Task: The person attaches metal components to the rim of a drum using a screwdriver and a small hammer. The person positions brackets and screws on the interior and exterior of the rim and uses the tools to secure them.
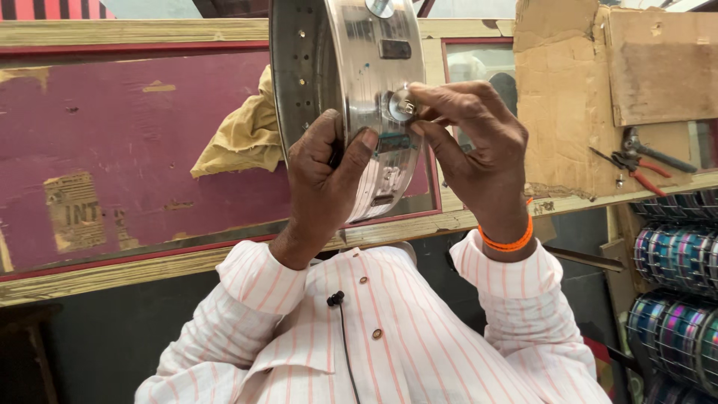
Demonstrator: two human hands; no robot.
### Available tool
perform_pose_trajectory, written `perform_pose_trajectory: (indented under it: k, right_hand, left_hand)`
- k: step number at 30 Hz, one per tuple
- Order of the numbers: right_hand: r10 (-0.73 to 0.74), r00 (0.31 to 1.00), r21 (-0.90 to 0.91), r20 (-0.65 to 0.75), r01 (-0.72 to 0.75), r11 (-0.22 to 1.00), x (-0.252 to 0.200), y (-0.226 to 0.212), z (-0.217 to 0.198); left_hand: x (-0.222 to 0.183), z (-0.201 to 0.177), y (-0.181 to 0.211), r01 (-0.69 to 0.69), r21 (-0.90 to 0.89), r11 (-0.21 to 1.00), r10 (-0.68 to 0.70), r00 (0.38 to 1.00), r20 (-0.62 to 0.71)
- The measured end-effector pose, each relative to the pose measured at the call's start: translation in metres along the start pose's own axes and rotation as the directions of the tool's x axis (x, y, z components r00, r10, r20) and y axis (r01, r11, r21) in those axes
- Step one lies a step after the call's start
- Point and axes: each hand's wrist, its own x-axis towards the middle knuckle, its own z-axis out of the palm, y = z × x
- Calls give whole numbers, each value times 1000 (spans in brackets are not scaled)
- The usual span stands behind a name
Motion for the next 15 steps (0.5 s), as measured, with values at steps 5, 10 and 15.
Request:
perform_pose_trajectory:
  k: [5, 10, 15]
  right_hand:
    - [-105, 985, -173, 137, 128, 976, 13, -6, -2]
    - [-143, 987, -193, 79, 156, 969, 17, -6, 7]
    - [-82, 995, -85, 54, 86, 993, 15, -10, 14]
  left_hand:
    - [-2, -5, 1, 6, -3, 1000, -6, 1000, -18]
    - [-2, -8, 1, -2, 34, 999, 3, 999, -39]
    - [-6, -8, -2, -24, -12, 1000, 23, 997, -68]
